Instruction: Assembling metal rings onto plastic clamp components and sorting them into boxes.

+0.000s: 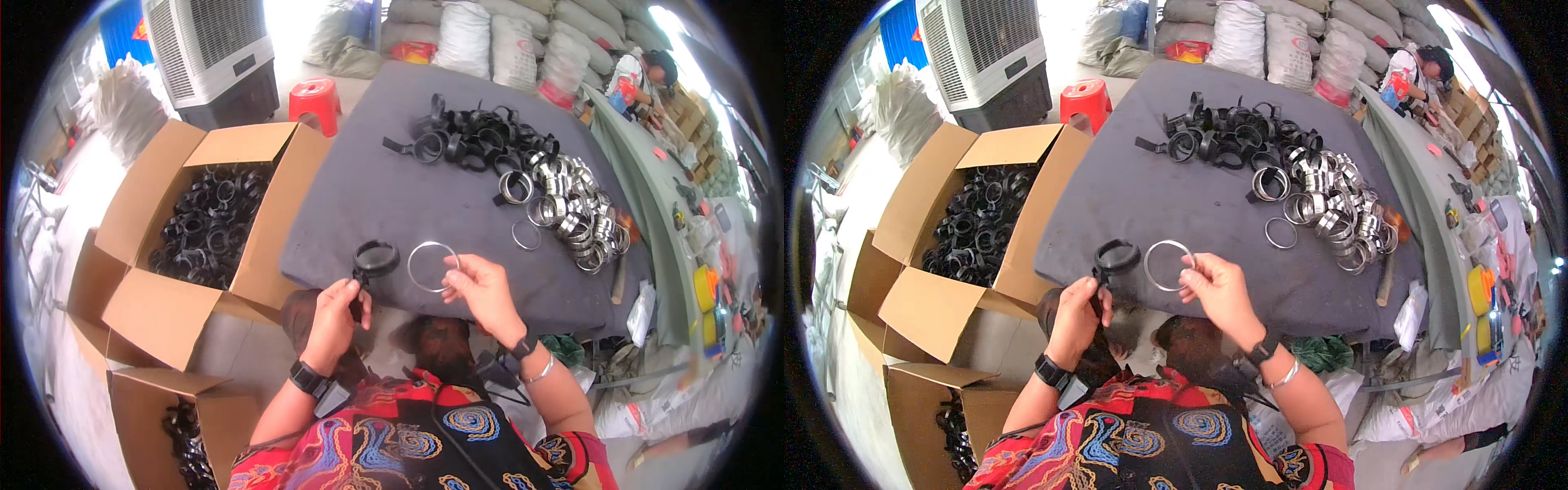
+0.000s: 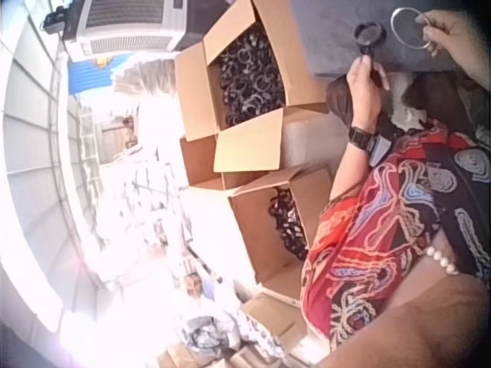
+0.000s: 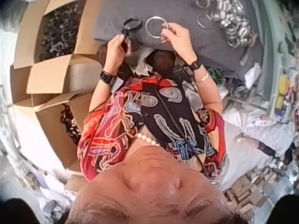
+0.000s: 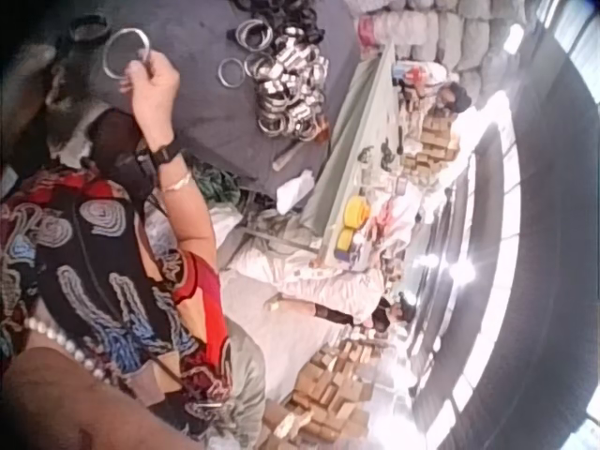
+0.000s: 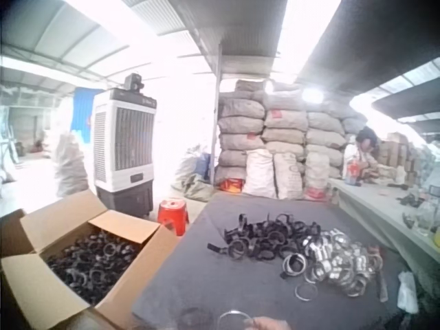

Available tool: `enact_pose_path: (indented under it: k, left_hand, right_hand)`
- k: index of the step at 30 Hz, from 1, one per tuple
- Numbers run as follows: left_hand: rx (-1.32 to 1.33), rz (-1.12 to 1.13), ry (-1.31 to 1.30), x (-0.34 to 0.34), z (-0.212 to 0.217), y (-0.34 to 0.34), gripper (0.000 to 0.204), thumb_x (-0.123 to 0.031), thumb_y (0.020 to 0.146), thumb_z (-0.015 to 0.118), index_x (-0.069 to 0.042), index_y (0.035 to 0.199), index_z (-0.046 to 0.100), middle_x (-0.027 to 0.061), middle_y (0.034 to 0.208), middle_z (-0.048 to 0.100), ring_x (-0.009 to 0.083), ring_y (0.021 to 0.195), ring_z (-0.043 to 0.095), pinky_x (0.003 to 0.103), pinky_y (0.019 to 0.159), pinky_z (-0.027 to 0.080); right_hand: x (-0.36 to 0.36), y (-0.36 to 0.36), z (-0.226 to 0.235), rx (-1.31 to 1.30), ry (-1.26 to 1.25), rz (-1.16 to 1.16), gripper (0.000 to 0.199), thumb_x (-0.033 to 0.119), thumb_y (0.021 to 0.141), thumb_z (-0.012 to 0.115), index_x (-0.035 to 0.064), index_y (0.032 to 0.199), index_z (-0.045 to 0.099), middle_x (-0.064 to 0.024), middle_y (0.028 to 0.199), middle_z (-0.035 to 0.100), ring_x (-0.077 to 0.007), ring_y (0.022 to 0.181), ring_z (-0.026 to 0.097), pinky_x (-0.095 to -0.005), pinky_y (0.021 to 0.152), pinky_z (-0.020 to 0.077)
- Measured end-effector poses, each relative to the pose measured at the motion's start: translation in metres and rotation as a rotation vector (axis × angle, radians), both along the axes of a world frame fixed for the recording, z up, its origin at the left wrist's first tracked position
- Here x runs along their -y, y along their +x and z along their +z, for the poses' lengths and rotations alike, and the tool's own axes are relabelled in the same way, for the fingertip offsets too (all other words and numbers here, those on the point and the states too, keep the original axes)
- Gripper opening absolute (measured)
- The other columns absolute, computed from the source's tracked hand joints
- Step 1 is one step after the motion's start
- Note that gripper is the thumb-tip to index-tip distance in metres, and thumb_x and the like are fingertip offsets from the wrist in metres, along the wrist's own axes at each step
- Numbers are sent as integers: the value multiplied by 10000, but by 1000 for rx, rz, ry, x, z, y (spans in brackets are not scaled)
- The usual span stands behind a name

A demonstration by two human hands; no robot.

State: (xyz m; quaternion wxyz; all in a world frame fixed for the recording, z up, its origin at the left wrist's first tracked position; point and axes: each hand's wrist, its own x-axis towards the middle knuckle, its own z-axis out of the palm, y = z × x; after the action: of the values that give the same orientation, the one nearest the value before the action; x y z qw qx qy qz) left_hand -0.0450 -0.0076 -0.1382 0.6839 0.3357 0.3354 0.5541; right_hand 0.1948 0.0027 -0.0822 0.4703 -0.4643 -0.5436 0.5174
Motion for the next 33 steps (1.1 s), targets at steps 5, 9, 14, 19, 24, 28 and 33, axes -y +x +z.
enact_pose_path:
  k: [5,9,14,19,24,28,33]
  left_hand:
    - [-215,-62,13,5,-37,-5,197,-153,914,524,-35,758,550,44,659,565,130,600,529,267,600,432]
    - [-309,10,57,4,-52,-7,226,-154,908,541,-36,715,556,23,646,564,102,622,521,252,623,414]
    - [-325,22,78,1,-51,-6,246,-158,900,551,-34,688,556,2,630,556,75,609,492,230,618,383]
    - [-399,-39,44,0,-58,-7,255,-169,920,537,-31,707,567,11,657,562,101,632,512,254,631,413]
    - [-395,-46,14,-1,-57,-10,254,-177,914,549,-38,702,566,-6,649,557,83,627,505,243,620,406]
    - [-388,-64,14,-2,-53,-9,255,-184,915,549,-47,700,558,-9,650,559,74,631,503,238,610,397]
    - [-385,-104,6,-3,-52,-12,238,-175,914,548,-47,714,563,-8,659,561,77,643,506,244,617,399]
  right_hand:
    - [-26,25,-15,314,-227,-60,312,130,882,593,-79,1110,559,-136,835,630,-193,670,638,-288,596,547]
    - [-24,12,11,1302,245,-104,528,232,800,673,-37,1226,516,-214,1042,598,-313,871,619,-381,769,526]
    - [-44,16,5,1220,461,301,669,205,713,715,19,1303,463,-218,1246,484,-364,1104,487,-420,931,439]
    - [-57,-4,14,1161,521,522,688,64,647,680,-1,1292,449,-188,1293,465,-346,1169,453,-422,971,420]
    - [-61,-48,27,1042,699,696,728,-16,631,640,-5,1318,401,-174,1257,498,-338,1156,465,-418,935,452]
    - [-57,-62,30,1123,962,682,642,19,725,586,21,1337,391,-142,1197,539,-300,1097,503,-388,817,489]
    - [-46,-69,41,1195,1306,633,568,107,798,534,37,1345,398,-74,1173,549,-255,1055,507,-341,752,455]
